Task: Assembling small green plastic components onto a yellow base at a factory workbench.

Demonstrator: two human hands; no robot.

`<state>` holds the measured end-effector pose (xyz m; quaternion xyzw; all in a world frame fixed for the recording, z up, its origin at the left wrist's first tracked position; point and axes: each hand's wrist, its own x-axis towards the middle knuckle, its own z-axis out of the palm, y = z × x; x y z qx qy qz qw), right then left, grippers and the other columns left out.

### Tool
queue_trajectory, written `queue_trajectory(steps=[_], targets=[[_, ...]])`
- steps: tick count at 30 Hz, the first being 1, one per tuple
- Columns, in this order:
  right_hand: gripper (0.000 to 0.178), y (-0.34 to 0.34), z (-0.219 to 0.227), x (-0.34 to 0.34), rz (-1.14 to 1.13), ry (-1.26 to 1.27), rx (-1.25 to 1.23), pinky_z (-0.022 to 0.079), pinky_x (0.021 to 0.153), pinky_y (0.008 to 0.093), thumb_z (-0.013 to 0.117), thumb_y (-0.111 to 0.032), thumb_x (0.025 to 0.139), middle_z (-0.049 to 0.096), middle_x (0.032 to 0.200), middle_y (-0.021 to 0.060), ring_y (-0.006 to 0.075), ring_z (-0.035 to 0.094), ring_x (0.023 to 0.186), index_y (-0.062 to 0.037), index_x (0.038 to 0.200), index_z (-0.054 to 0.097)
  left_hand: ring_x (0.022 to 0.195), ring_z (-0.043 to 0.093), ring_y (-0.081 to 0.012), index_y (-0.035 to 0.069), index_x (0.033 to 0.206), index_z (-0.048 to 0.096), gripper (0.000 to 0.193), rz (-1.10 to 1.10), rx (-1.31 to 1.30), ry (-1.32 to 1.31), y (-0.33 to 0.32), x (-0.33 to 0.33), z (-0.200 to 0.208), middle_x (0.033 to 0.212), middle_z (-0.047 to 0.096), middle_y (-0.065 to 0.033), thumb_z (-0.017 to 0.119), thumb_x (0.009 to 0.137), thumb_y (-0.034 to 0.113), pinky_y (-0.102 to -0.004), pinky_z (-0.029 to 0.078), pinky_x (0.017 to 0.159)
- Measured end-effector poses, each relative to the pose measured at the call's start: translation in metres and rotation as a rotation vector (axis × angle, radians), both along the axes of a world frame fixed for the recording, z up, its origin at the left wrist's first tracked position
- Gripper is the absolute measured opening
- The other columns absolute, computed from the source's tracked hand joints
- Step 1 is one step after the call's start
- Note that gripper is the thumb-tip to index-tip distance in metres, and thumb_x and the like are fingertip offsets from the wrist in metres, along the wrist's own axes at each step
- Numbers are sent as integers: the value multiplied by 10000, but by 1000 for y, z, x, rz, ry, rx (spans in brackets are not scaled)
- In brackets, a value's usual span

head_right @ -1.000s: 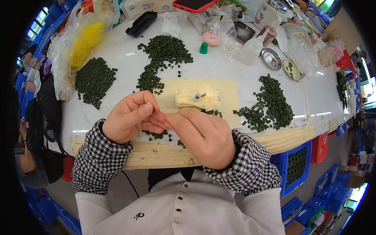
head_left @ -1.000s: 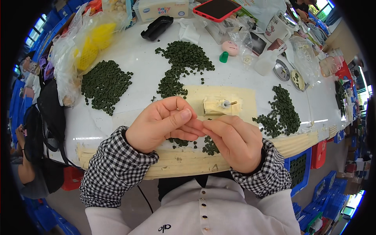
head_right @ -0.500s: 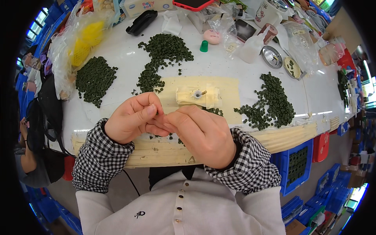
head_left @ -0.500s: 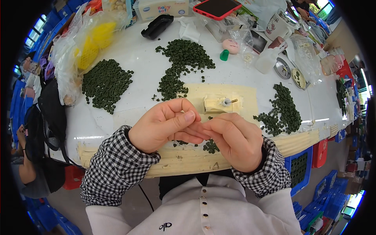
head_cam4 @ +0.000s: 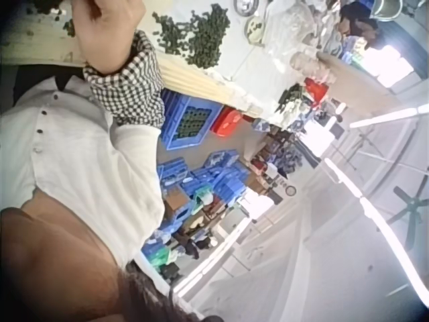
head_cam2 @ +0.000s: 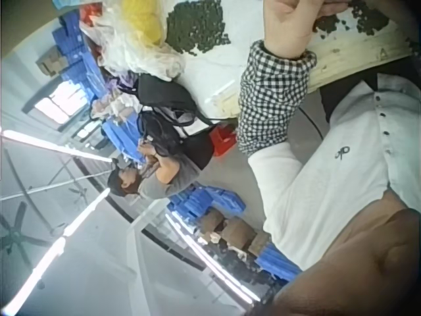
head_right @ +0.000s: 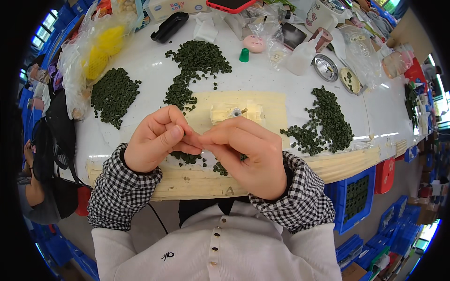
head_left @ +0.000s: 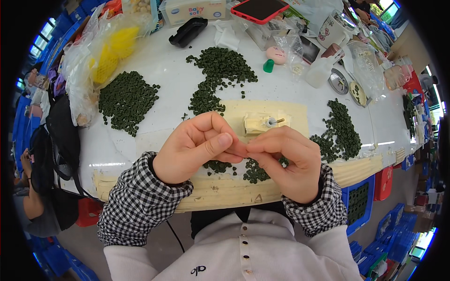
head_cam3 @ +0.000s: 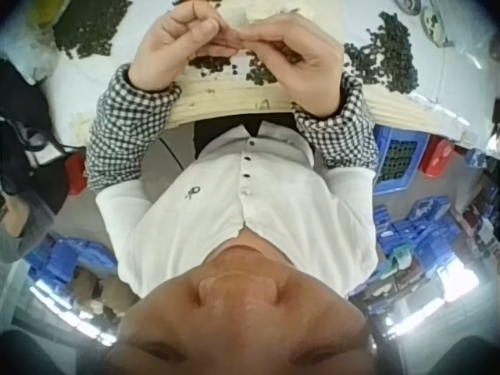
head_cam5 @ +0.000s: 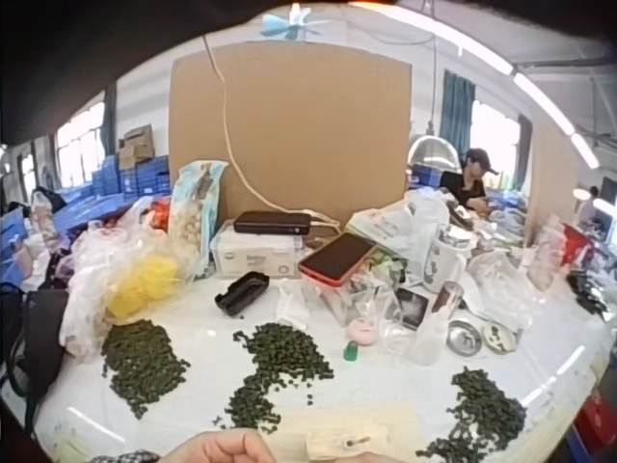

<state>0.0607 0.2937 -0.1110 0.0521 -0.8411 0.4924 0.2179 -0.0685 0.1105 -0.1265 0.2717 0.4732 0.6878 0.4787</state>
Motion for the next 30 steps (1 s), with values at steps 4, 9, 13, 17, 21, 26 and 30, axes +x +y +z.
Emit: queue_trajectory(steps=[4,9,13,17,21,26,30], targets=[[141,0,2,3,11,-140,-130,497,570,216,717,55,808,678,882,65,95,630,671,-5,935,703,991,680,-189,9,1026,519,174,4,22,102,-2,1,-1,1050,682,-154,531,1020,182,-326,566,903],[134,-1,-1,3,-9,-64,-54,476,536,218,721,53,799,665,866,60,87,598,612,-6,915,691,997,679,-196,-2,1040,521,166,16,38,120,-2,2,-1,1045,682,-156,543,1013,160,-322,563,905],[136,-5,-2,3,-55,-31,20,432,479,215,729,42,786,651,850,52,74,556,549,-14,897,676,1003,678,-192,-5,1029,533,167,28,37,97,0,3,-1,1035,685,-154,551,1009,160,-319,562,902],[140,-5,0,3,-75,-10,17,398,442,208,736,37,772,641,837,37,58,532,526,-24,876,665,935,700,-199,-1,1006,563,139,-8,9,74,-1,0,-3,959,702,-144,610,973,125,-311,582,845],[143,-5,-2,2,-76,46,-1,395,447,205,737,43,772,637,832,33,54,526,527,-31,870,663,877,719,-218,-3,1004,591,122,5,23,-16,-1,-2,-5,921,716,-151,652,934,77,-313,603,786],[141,-6,-3,1,-87,85,7,395,454,201,736,47,779,636,826,31,52,527,535,-28,869,658,912,722,-240,-25,1032,632,133,15,22,-51,-1,0,-6,971,717,-183,657,919,40,-326,615,793],[137,-6,-3,1,-91,75,-1,401,456,201,734,46,790,640,827,34,50,535,545,-26,881,662,915,722,-243,-33,1054,640,154,42,-15,-87,1,2,-1,984,715,-191,661,910,20,-329,614,808]])
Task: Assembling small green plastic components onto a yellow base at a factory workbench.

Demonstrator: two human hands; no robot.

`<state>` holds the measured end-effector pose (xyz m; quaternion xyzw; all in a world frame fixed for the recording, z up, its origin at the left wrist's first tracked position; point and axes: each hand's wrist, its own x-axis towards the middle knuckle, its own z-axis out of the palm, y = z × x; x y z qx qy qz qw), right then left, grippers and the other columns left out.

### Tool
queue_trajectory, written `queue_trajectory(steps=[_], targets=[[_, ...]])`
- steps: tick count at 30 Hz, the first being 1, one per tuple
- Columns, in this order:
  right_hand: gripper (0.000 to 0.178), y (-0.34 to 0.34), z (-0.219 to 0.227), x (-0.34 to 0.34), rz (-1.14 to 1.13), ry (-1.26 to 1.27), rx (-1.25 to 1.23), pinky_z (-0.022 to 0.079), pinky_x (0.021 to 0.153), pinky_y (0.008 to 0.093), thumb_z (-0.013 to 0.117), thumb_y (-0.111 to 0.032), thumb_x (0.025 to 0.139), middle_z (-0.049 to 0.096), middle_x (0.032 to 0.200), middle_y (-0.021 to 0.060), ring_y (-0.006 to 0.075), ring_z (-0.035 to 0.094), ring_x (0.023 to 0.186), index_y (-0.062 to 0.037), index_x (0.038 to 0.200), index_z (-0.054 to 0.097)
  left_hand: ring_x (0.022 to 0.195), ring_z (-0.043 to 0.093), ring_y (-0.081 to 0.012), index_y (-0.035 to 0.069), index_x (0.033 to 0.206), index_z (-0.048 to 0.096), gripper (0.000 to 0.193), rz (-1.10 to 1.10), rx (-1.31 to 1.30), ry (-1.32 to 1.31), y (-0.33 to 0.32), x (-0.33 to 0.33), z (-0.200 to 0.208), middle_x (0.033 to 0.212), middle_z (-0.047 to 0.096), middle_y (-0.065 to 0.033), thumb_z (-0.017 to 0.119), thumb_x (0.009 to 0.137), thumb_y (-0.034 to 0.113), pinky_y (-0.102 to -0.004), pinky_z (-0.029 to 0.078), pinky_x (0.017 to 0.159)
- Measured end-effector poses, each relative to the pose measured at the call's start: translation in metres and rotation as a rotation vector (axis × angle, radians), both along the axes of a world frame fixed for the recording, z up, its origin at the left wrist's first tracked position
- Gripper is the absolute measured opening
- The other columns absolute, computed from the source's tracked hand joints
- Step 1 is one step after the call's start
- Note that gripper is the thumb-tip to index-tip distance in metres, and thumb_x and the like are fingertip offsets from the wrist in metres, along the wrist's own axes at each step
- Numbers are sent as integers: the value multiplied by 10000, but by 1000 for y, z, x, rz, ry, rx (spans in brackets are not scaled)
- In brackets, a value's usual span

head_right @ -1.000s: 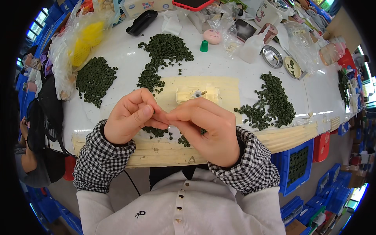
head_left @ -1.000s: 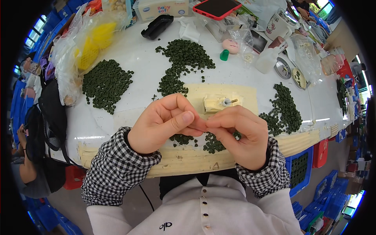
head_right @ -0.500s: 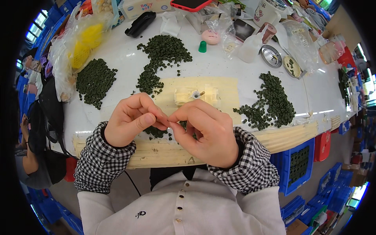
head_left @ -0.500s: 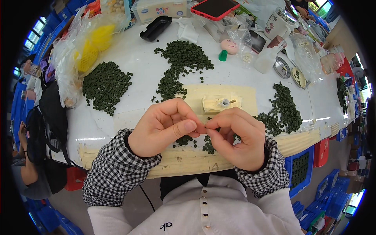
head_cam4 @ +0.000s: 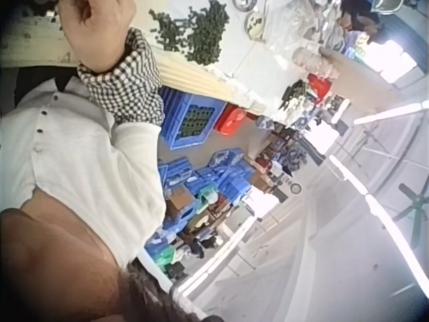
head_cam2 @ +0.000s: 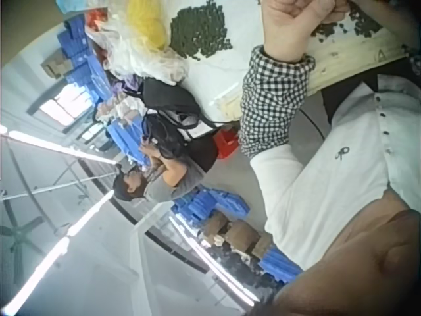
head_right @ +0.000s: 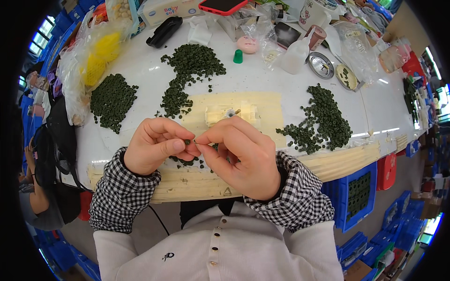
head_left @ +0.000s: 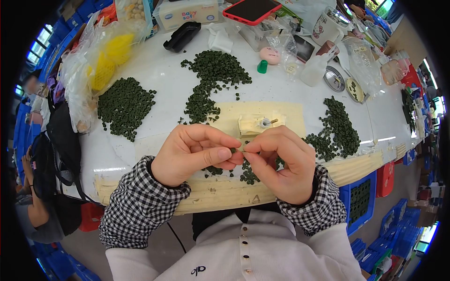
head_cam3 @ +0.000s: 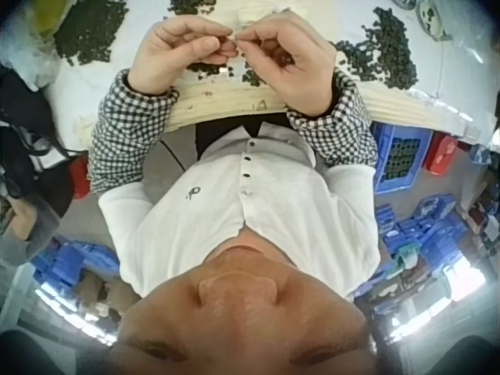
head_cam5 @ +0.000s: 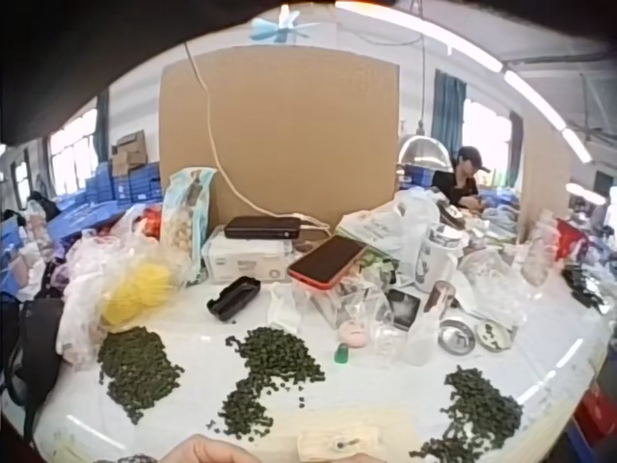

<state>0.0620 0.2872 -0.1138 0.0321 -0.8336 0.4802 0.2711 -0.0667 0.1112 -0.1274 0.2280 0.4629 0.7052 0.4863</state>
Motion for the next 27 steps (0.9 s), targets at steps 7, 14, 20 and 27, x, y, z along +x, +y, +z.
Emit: queue_trajectory(steps=[7,14,20,27], targets=[[136,-3,0,0,3,3,-21,406,459,202,741,41,792,640,830,41,55,541,553,-26,884,666,977,698,-189,-31,1101,636,177,-60,45,-5,-2,-1,-3,1040,710,-155,637,925,-8,-295,578,867],[149,-5,-1,0,-6,-5,-18,406,459,211,744,43,781,635,825,38,68,527,536,-27,892,674,965,699,-182,-34,1077,643,168,-57,39,2,-3,-1,-5,1024,714,-152,652,909,-23,-282,576,846],[153,-7,-2,0,-15,10,5,406,457,209,746,49,776,644,830,44,68,531,541,-24,891,676,913,706,-182,-32,1021,665,132,-6,37,-12,-2,1,-6,991,720,-149,675,890,-31,-280,583,815],[183,-8,-3,-1,-2,85,82,472,490,216,728,71,777,658,852,74,104,604,591,-10,938,695,888,707,-176,-27,1009,668,128,36,18,-9,-2,3,-4,976,721,-145,685,882,-30,-280,589,807]])
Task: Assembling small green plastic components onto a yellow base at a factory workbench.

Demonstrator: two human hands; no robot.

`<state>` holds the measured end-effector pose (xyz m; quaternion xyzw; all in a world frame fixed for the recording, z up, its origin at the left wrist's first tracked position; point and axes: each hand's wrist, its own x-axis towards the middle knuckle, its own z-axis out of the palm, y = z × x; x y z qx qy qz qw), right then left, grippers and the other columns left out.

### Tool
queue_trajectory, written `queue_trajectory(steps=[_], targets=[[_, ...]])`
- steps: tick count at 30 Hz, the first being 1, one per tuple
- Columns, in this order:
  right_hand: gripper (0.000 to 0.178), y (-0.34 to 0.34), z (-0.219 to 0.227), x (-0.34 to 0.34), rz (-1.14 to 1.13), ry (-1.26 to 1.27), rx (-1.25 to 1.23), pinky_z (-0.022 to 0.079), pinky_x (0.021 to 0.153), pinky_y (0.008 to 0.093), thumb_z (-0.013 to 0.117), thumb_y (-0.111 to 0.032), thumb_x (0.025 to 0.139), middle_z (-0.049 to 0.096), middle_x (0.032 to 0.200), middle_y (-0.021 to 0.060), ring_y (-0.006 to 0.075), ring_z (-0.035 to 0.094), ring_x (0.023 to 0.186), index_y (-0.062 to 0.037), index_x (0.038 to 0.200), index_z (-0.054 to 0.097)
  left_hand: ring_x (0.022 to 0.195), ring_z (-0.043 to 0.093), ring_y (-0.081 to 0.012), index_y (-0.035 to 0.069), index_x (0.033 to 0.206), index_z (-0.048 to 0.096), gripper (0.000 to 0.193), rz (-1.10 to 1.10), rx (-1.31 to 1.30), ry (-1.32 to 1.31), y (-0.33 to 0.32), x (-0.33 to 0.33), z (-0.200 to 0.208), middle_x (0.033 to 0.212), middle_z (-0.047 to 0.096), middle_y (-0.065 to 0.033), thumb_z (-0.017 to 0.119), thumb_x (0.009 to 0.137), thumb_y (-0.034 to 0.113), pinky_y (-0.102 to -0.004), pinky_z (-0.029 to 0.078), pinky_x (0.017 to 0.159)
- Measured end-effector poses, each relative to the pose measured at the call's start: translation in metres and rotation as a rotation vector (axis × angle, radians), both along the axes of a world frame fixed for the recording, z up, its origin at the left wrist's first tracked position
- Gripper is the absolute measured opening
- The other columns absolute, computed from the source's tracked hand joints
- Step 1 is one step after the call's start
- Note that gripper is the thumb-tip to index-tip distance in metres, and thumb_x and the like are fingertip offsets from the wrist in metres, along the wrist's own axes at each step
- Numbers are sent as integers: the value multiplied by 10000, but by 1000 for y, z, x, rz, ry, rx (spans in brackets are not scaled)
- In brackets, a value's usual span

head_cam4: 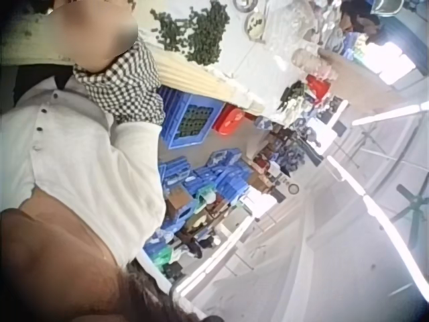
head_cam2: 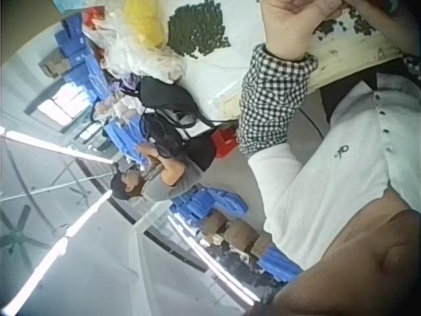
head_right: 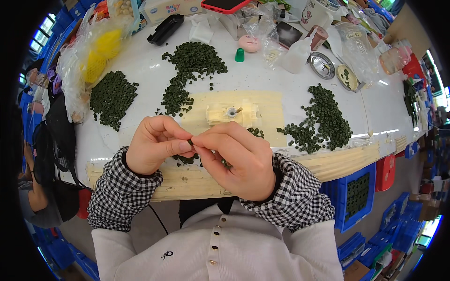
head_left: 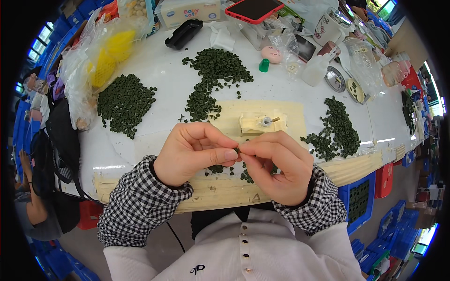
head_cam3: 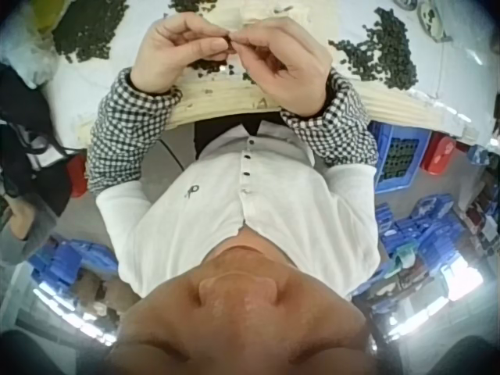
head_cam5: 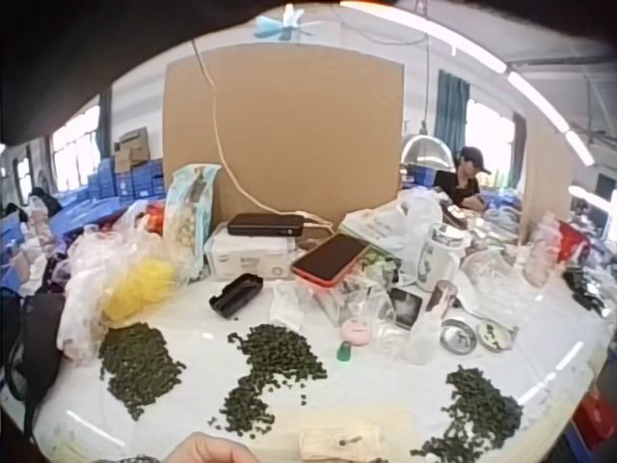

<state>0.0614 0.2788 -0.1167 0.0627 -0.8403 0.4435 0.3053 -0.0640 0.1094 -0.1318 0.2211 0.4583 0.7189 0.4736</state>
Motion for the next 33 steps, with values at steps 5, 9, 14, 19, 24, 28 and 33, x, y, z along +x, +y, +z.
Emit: queue_trajectory(steps=[5,9,14,19,24,28,33], targets=[[200,1,-2,-1,21,70,84,486,497,204,725,75,779,660,870,83,100,620,614,-9,959,699,874,706,-171,-29,1002,667,129,13,6,6,0,-1,-1,980,719,-146,691,876,-37,-282,586,804],[188,10,2,3,157,-140,-153,478,496,195,727,69,786,657,891,59,69,612,633,-11,954,698,863,704,-165,-37,993,663,129,-56,23,57,-2,-1,1,980,718,-143,699,869,-39,-276,579,807],[162,10,3,2,179,-131,-169,475,507,194,733,56,794,649,895,50,66,610,645,-12,934,689,849,694,-142,-47,989,667,121,-125,-10,37,-1,-3,2,946,724,-132,701,878,-12,-260,569,795],[164,11,2,-1,134,-45,-2,514,549,245,743,43,784,644,877,75,140,641,687,-9,925,676,836,686,-125,-62,1008,687,136,-170,-137,120,-1,-5,10,924,731,-126,688,903,25,-251,560,783],[174,11,3,-1,122,-18,80,537,577,283,751,27,766,639,865,83,196,652,705,-9,914,668,837,679,-112,-71,1031,691,157,-141,-127,196,-4,-3,11,923,730,-120,674,911,29,-241,554,779],[183,12,1,-1,112,-4,129,538,574,292,753,17,759,637,861,85,208,655,699,-12,917,666,848,675,-105,-77,1025,690,159,-103,-125,195,-5,1,12,921,728,-108,669,916,36,-226,544,772],[183,12,-2,-2,96,24,172,541,574,296,748,10,763,635,864,87,211,656,694,-12,925,665,846,673,-100,-78,1022,689,155,-81,-135,249,-5,1,9,923,724,-99,665,921,37,-216,538,760]])
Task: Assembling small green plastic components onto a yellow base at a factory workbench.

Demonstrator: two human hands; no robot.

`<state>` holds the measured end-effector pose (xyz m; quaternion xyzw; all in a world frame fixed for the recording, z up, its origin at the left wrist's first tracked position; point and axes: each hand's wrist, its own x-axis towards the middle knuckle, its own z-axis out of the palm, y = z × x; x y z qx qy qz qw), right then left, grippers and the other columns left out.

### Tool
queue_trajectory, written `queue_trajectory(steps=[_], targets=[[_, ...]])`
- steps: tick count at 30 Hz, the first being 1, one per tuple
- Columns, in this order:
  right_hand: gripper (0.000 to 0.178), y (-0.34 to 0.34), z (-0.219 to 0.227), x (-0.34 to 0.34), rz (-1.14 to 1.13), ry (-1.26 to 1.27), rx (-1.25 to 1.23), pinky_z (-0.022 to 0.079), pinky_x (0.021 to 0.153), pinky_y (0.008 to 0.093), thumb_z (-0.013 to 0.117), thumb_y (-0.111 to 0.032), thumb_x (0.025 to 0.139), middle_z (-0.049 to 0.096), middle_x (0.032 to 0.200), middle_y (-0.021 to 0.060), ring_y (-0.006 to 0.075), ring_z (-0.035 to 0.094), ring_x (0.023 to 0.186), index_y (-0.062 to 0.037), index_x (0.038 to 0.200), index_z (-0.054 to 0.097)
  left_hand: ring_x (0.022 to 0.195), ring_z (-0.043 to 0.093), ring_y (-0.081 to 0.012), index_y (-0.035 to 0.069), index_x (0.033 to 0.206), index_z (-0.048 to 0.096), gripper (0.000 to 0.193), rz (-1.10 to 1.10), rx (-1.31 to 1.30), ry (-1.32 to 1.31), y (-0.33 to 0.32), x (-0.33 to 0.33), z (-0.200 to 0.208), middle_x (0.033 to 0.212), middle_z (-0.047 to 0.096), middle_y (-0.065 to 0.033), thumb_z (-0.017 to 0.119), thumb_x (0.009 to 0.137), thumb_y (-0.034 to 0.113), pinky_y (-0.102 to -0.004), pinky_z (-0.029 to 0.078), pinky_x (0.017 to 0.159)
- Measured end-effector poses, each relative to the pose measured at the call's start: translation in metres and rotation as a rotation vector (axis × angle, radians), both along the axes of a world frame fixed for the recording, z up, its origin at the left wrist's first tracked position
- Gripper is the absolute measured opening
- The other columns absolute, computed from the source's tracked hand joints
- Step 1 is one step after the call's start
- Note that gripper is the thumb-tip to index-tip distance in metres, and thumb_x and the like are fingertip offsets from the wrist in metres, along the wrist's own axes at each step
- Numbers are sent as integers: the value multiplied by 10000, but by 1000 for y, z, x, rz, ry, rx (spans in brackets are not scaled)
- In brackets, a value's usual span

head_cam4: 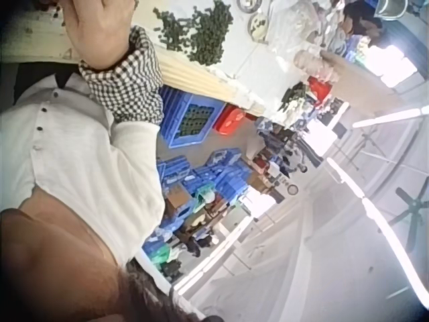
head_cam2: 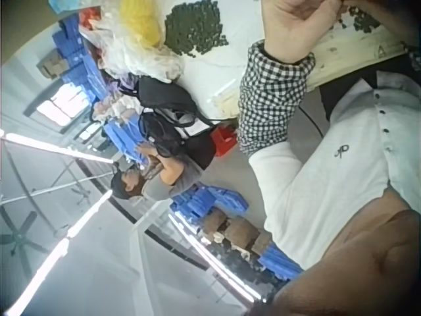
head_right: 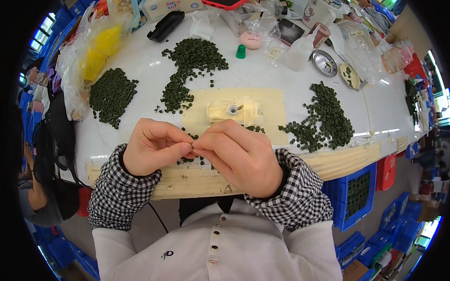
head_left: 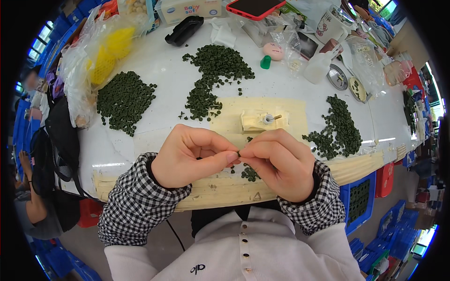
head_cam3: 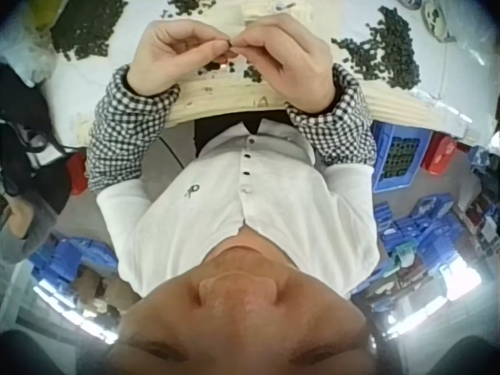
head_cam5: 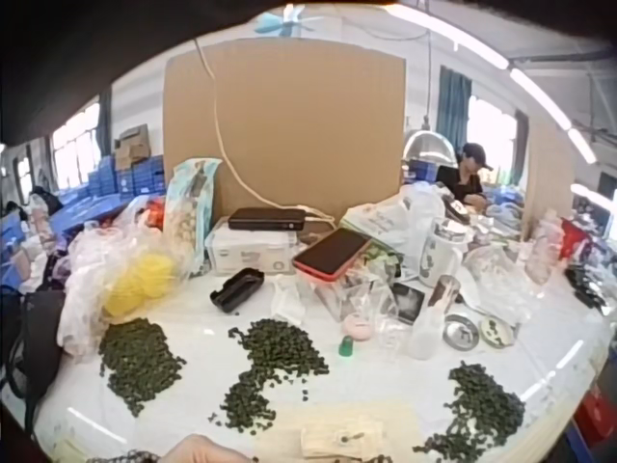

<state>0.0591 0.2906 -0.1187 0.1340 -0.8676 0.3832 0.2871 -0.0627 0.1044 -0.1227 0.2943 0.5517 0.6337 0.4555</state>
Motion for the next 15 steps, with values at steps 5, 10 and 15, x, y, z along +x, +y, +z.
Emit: queue_trajectory(steps=[5,10,15], targets=[[183,2,-1,0,11,31,56,542,575,296,745,3,767,632,870,87,213,655,693,-8,932,666,847,672,-99,-77,1023,689,159,0,-15,0,0,0,1,929,723,-97,666,920,42,-215,539,761],[178,1,-2,1,6,-3,9,541,575,297,742,12,767,633,870,83,218,653,693,-18,929,675,860,675,-105,-83,1026,683,162,17,-16,3,0,1,-1,932,721,-101,660,920,37,-222,543,782],[181,-3,0,3,-7,-104,-128,529,567,265,738,48,768,646,887,76,175,649,690,-22,927,685,863,677,-110,-89,1022,679,162,24,3,31,0,1,-1,937,719,-105,659,915,31,-227,545,789]])
